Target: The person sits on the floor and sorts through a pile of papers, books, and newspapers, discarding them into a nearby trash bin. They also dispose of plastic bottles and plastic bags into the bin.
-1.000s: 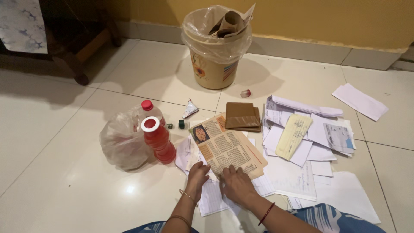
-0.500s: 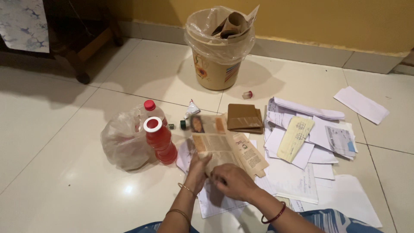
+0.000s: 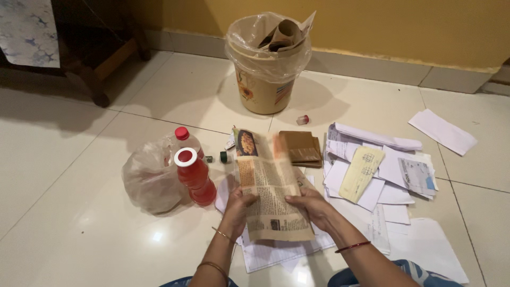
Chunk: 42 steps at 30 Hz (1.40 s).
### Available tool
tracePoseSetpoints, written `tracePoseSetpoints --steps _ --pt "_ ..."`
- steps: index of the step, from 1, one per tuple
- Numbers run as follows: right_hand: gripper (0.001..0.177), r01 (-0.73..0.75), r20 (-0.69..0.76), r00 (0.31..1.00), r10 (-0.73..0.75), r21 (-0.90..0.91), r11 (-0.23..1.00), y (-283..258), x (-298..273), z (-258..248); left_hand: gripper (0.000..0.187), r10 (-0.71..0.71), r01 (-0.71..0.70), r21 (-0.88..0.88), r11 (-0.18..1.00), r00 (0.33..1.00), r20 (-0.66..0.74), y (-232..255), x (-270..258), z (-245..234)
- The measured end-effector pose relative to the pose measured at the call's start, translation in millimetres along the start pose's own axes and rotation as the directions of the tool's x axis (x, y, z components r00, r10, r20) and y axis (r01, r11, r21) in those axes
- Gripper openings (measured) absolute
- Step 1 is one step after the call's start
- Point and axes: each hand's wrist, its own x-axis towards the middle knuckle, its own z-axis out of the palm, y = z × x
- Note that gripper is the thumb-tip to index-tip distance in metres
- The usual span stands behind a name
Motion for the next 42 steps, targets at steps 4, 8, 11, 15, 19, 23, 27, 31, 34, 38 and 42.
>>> tracePoseSetpoints --steps 4,8,11,15,19,23,27,31,34,38,42 --pt "0.049 0.173 -0.133 0.972 -0.193 -0.145 0.974 -29 -7 0 0.024 -0.11 0.111 0.03 0.993 0.993 -0.041 40 -6 10" --pt "0.055 0.234 -0.17 0.929 -0.329 -0.419 0.877 -60 -27 -3 0.026 -0.126 0.158 0.213 0.964 0.98 -0.155 65 -4 28" --pt "0.054 0.267 -0.159 0.887 -0.434 -0.592 0.761 -83 -46 -6 0.027 -0.007 0.048 0.219 0.975 0.983 -0.182 61 11 38" --pt "0.051 0.221 -0.231 0.845 -0.482 -0.67 0.708 -106 -64 -10 0.033 0.187 -0.159 0.178 0.971 0.971 -0.151 68 22 61" --pt "0.036 0.245 -0.153 0.697 -0.701 -0.867 0.433 -107 -81 6 0.04 0.043 -0.033 0.097 0.995 0.993 -0.107 103 8 116" --pt "0.034 0.276 0.194 0.498 -0.845 -0.959 -0.057 -106 -89 36 0.043 0.003 0.004 0.075 0.997 0.996 -0.092 125 -3 154" --pt "0.061 0.525 0.151 0.404 -0.902 -0.846 0.093 -118 -95 28 0.042 0.224 -0.189 0.163 0.968 0.946 -0.234 114 28 147" --pt "0.073 0.604 -0.277 0.696 -0.663 -0.274 0.749 -129 -78 14 0.043 0.211 -0.261 -0.318 0.912 0.96 -0.183 114 55 123" --pt "0.065 0.551 -0.254 0.834 -0.49 0.33 0.767 -132 -56 15 0.043 0.299 -0.322 -0.447 0.834 0.946 -0.124 113 67 116" --pt "0.056 0.543 -0.287 0.837 -0.465 0.538 0.645 -142 -32 32 0.047 0.331 -0.339 -0.495 0.8 0.938 -0.106 120 88 116" --pt "0.052 0.678 -0.288 0.731 -0.619 0.199 0.708 -172 -7 30 0.042 0.213 -0.265 -0.391 0.881 0.962 -0.171 146 109 110"
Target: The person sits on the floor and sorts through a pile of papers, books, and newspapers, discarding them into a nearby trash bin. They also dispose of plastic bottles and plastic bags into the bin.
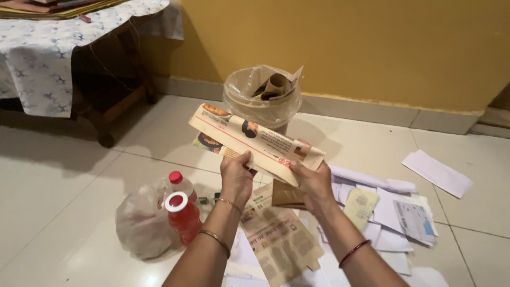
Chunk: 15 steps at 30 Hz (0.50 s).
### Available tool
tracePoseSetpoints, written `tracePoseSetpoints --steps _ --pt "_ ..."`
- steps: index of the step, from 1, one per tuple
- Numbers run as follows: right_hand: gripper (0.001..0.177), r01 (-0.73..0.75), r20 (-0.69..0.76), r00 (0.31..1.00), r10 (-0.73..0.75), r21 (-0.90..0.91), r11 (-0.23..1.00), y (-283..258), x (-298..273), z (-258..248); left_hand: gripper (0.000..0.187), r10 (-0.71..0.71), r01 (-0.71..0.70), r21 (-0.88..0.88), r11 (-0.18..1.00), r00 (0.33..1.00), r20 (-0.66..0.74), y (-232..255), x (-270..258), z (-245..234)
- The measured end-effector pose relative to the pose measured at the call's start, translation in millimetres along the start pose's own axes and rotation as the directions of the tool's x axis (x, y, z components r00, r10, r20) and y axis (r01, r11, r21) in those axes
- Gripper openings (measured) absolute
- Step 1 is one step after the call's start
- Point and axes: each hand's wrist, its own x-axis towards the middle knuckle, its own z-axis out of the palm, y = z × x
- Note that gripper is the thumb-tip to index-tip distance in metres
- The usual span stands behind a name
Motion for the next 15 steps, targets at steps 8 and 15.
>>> tracePoseSetpoints --steps 8,15 --pt "0.028 -0.053 -0.017 0.999 0.051 -0.09 0.995 -20 82 -20 0.044 -0.003 0.042 0.197 0.98 0.981 -0.196 56 86 -17" --pt "0.029 0.36 -0.057 0.926 -0.374 -0.169 0.918 -68 145 4 0.084 0.155 -0.015 0.666 0.746 0.976 -0.152 98 124 28"
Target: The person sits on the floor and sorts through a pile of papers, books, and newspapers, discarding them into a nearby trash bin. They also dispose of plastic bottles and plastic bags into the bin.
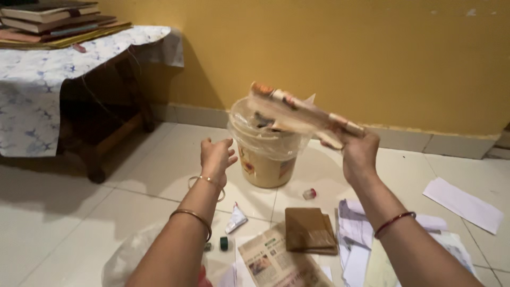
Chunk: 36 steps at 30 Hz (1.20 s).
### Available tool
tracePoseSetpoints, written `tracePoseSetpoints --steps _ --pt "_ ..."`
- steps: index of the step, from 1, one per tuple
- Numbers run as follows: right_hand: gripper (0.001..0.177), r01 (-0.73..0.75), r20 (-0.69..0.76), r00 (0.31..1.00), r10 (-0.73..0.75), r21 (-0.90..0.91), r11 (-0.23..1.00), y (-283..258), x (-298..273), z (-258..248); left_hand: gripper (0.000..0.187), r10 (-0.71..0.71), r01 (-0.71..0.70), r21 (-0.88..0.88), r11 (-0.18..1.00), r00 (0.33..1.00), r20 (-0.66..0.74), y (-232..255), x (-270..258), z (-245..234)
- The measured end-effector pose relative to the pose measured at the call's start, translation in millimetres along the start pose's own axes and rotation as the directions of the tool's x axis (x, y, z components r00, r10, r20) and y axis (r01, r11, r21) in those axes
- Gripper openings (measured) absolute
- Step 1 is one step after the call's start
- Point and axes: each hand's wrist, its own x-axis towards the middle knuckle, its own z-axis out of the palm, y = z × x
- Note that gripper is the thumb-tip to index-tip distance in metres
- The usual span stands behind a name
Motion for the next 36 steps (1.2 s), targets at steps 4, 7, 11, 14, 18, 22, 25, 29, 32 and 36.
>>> tracePoseSetpoints --steps 4,7,11,14,18,22,25,29,32,36 --pt "0.033 0.143 0.021 0.989 -0.145 -0.332 0.932 -7 36 40 0.08 0.051 -0.054 0.166 0.985 0.998 0.027 36 14 10" --pt "0.039 0.334 0.17 0.942 -0.29 -0.587 0.738 11 67 63 0.076 0.052 -0.057 0.225 0.973 0.998 0.027 48 21 14" --pt "0.025 -0.003 0.063 0.996 0.063 -0.675 0.738 29 90 87 0.074 0.057 -0.06 0.301 0.952 0.998 0.017 51 27 16" --pt "0.029 -0.118 0.029 0.98 0.197 -0.713 0.691 49 100 100 0.074 0.034 -0.038 0.346 0.937 0.999 0.018 47 31 14" --pt "0.014 -0.093 0.133 0.921 0.365 -0.836 0.54 100 116 105 0.075 0.002 -0.007 0.401 0.916 1.0 0.013 37 35 10" --pt "0.02 0.255 0.373 0.837 0.401 -0.914 0.316 140 131 99 0.074 -0.01 -0.002 0.401 0.916 1.0 0.026 29 37 7" --pt "0.048 0.478 0.464 0.878 -0.117 -0.851 0.217 136 120 98 0.075 -0.007 -0.003 0.419 0.908 1.0 0.022 25 38 4" --pt "0.045 0.507 0.422 0.824 -0.378 -0.847 0.159 105 80 103 0.075 0.014 -0.019 0.403 0.915 1.0 0.016 22 41 3" --pt "0.034 0.62 0.549 0.733 -0.401 -0.782 0.062 97 68 106 0.076 0.019 -0.027 0.399 0.917 0.999 0.026 19 39 5" --pt "0.029 0.556 0.546 0.824 -0.154 -0.831 0.03 105 73 105 0.075 -0.012 -0.004 0.392 0.92 0.999 0.039 19 35 7"
